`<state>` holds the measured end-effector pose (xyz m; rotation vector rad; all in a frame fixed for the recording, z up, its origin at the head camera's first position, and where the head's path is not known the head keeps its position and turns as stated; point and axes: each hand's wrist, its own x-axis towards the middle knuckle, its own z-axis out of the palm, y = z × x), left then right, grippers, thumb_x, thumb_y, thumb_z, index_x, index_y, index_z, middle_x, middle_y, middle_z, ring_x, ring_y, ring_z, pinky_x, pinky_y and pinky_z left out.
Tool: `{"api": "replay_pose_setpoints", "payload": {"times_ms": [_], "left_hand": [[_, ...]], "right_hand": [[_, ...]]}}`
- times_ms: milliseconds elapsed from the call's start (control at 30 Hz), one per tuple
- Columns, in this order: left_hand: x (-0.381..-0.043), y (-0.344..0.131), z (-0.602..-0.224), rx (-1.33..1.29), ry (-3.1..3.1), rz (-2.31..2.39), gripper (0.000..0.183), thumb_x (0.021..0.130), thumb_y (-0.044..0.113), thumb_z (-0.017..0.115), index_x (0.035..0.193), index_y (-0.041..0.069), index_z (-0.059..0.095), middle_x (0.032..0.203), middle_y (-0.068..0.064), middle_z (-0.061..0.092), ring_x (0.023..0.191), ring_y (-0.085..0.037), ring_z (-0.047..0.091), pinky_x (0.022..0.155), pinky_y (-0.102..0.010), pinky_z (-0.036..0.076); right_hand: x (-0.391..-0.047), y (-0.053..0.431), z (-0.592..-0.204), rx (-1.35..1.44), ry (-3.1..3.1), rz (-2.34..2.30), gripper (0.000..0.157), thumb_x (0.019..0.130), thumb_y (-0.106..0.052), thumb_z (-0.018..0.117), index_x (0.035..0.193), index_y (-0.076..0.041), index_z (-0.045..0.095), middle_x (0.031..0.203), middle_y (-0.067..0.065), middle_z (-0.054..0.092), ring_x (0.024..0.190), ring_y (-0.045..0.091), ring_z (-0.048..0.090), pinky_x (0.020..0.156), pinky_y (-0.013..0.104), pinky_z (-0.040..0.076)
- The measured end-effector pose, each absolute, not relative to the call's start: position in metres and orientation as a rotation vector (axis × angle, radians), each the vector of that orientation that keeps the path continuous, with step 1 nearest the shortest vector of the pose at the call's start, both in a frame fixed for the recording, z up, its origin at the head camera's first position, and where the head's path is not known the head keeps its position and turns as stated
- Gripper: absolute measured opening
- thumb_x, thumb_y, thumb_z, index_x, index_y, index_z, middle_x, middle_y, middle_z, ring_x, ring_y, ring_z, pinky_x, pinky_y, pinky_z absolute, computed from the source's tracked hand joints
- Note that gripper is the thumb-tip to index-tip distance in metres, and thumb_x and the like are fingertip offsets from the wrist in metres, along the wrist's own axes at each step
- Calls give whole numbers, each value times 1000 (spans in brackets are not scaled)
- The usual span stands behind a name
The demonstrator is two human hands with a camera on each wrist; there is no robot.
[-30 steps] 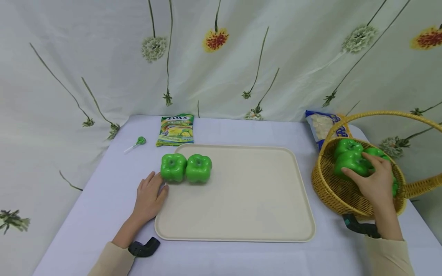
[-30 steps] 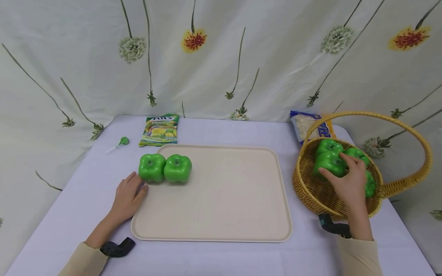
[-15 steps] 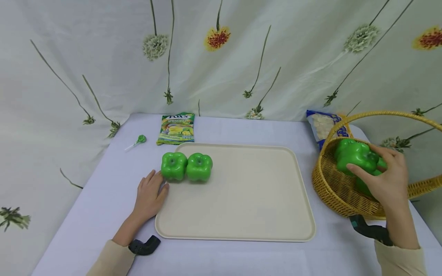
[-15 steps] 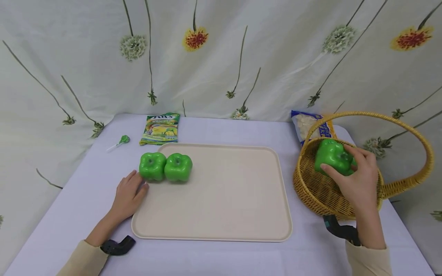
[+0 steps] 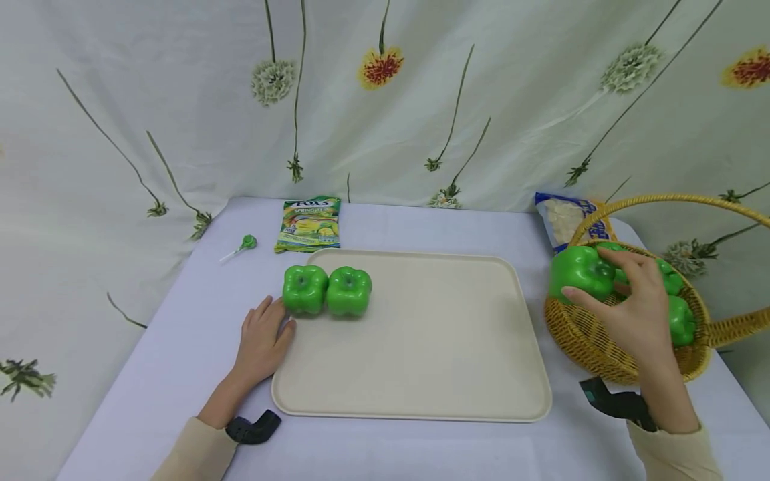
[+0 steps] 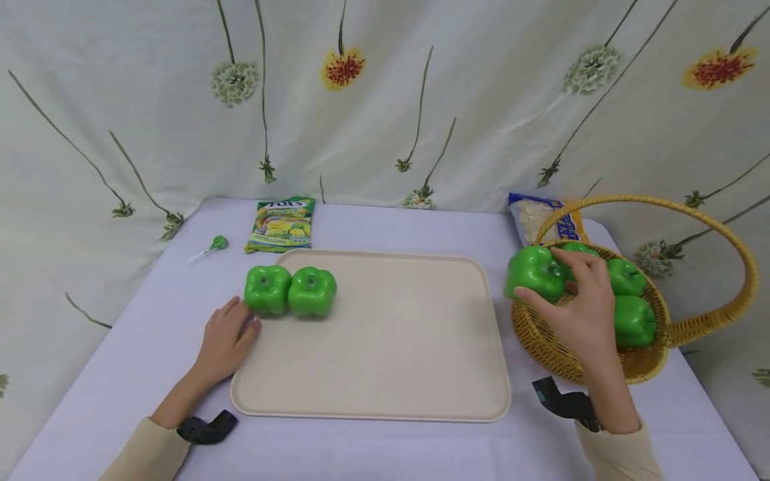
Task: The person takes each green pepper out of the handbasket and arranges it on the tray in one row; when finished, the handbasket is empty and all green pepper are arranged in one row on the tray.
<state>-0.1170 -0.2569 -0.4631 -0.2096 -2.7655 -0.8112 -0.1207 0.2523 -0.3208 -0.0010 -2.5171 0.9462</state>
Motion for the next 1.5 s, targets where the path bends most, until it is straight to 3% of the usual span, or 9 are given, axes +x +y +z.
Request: {"api": "replay_pose_setpoints", "payload": {"times_ms": [133,233,333,967,1500], "left_hand": [[-117,-257,-464,-204,-2767,-813,44,96,10,48,138,-3,47,143,-28,46,139,-54,26,109,-75,11],[-117,-257,-465,-204,-2769,-822,43,96,10,48,138,-3,47,143,-28,46,139,-54,26,109,-75,10],[-117,-257,-465,-203,-2771,-827,43,96,10,48,137,-3,48,143,-28,46,139,-54,26,109,-75,10],[-117,-257,-463,-204,-2768,-812,42,97,11,48,136,-2,48,144,-28,46,139,-54,27,110,-74,10],[-116,-257,-463,-199,-2769,-786,37,96,11,48,130,-4,52,142,-29,47,138,-53,29,110,-74,12]], "right_hand": [[-127,229,-329,124,-2526,998,72,74,-15,86,136,0,54,130,21,44,117,30,44,85,11,38],[-134,208,-338,200,-2529,1036,70,72,-14,87,132,4,55,126,24,45,115,35,47,91,34,49],[-142,187,-347,275,-2543,1084,70,72,-13,87,130,7,55,124,25,44,114,37,47,88,56,50],[-166,70,-372,505,-2614,1255,74,70,-28,89,130,1,57,122,17,48,114,31,49,94,47,49],[-167,48,-389,489,-2705,1252,71,71,-28,88,128,1,58,122,16,48,118,33,46,101,50,44]]}}
